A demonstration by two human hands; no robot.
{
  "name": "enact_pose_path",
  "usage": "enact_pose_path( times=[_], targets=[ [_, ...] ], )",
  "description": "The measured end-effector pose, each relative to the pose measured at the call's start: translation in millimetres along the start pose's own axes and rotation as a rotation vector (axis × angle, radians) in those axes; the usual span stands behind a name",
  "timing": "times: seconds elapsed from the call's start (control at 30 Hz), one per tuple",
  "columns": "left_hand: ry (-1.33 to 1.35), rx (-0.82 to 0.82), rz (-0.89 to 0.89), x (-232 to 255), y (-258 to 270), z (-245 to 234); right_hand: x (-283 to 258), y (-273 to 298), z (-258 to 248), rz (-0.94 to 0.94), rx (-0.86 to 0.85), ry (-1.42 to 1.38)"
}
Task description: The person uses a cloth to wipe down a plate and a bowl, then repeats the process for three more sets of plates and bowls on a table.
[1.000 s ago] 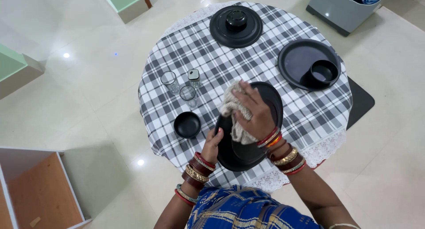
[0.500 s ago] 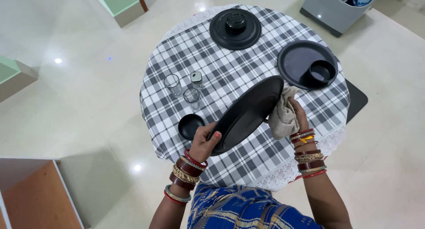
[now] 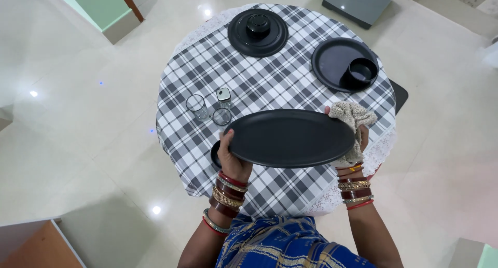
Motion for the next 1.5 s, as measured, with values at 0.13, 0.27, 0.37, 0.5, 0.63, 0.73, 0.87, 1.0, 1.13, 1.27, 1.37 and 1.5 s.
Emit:
enact_pose_path(
  times=[0.13, 0.27, 0.37, 0.5, 0.63, 0.73, 0.87, 1.0, 1.13, 1.27, 1.37, 1.5],
  targets=[
    [1.042, -0.195, -0.953, -66.3, 33.0, 26.7, -1.4, 26.5, -45.6, 0.144, 0.164, 0.064],
    [0.810, -0.150, -1.008, -66.3, 38.9, 7.1, -0.2, 53.3, -69.1, 0.398, 0.369, -0.078],
    [0.720, -0.227, -0.916, -48.9, 34.5, -1.9, -14.4, 64.2, -64.0, 0.455, 0.431, -0.002],
    [0.665, -0.315, -0.838, -43.7, 35.1, 1.4, -30.0, 49.1, -37.1, 0.380, 0.411, 0.045],
    [0.656, -0.362, -0.882, -57.5, 53.8, 23.0, 4.0, 13.8, 4.7, 0.297, 0.319, 0.362],
    [0.708, -0.385, -0.887, -65.7, 67.4, 42.2, 56.2, 8.4, 64.1, 0.133, 0.172, 0.828],
    [0.446, -0.291, -0.929, -92.4, 70.9, 37.9, 110.2, 35.0, 138.9, -0.039, -0.211, 1.292],
    [0.541, -0.326, -0.690, -84.4, 51.8, 30.2, 135.6, 86.9, 138.0, 0.089, -0.307, 1.283],
    [0.662, -0.304, -0.752, -86.3, 56.6, 26.5, 126.9, 113.9, 103.1, 0.143, -0.382, 1.374],
    [0.673, -0.336, -0.834, -97.1, 68.3, 28.7, 85.7, 89.3, 48.7, 0.076, -0.208, 1.472],
    [0.605, -0.329, -0.918, -112.6, 78.5, 34.5, 65.7, 61.0, 29.5, 0.023, -0.069, 1.505],
    [0.681, -0.473, -0.717, -100.9, 70.2, 44.1, 59.0, 28.0, 53.2, -0.081, -0.032, 1.472]
  ],
)
Point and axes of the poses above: each hand's wrist, its own y-axis away from the middle knuckle, its own z-axis out of the palm, x = y × z, the point moved 8 cm from there along -y, towards the middle knuckle, and after that the axes turned 12 degrees about -y, right-handed, at the moved point
